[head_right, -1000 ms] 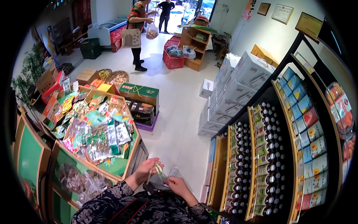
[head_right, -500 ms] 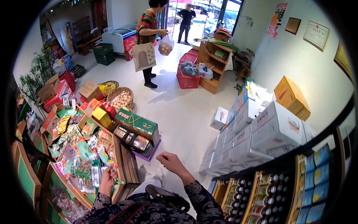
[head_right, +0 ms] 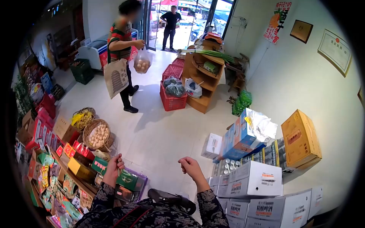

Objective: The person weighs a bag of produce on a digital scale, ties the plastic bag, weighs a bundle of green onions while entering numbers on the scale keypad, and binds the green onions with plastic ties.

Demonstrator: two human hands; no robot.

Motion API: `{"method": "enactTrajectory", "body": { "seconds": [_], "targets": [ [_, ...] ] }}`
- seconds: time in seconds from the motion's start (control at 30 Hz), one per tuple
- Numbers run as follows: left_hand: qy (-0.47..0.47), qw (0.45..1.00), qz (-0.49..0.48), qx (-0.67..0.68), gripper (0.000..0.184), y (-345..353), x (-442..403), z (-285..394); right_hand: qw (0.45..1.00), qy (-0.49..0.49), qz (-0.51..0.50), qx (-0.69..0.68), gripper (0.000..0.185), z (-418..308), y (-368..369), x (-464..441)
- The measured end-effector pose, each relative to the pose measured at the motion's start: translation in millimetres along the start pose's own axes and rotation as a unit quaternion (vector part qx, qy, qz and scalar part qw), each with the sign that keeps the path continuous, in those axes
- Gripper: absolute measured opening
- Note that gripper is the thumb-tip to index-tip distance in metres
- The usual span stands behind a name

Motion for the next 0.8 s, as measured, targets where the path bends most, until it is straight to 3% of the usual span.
{"method": "enactTrajectory", "body": {
  "seconds": [0.1,0.33,0.57,0.7,0.8],
  "targets": [
    [-0.039,0.998,-0.051,-0.004,0.008,73,-78,-14,0.999,0.014,0.037,-0.035,0.02,0,-57,-65],
    [-0.044,0.996,0.033,0.069,0.008,135,-208,-56,0.997,0.073,0.008,-0.029,0.021,-41,-170,-240],
    [0.001,0.987,0.139,0.078,0.008,179,-285,-69,0.997,0.043,-0.066,0.008,0.02,-138,-215,-411],
    [-0.057,0.971,0.167,0.16,0.009,211,-372,-75,0.995,0.028,-0.088,-0.023,0.021,-173,-225,-490],
    [-0.084,0.979,0.148,0.115,0.01,259,-463,-62,0.995,0.035,-0.08,-0.041,0.021,-192,-249,-537]
  ]
}}
Point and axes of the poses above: each hand's wrist, its own x-axis away from the middle knuckle, its own y-axis out of the palm, z = x × y, the point moved 1 cm from there along -x, towards the middle knuckle, and after that the axes turned 5 degrees about y, right-handed, at the moved point
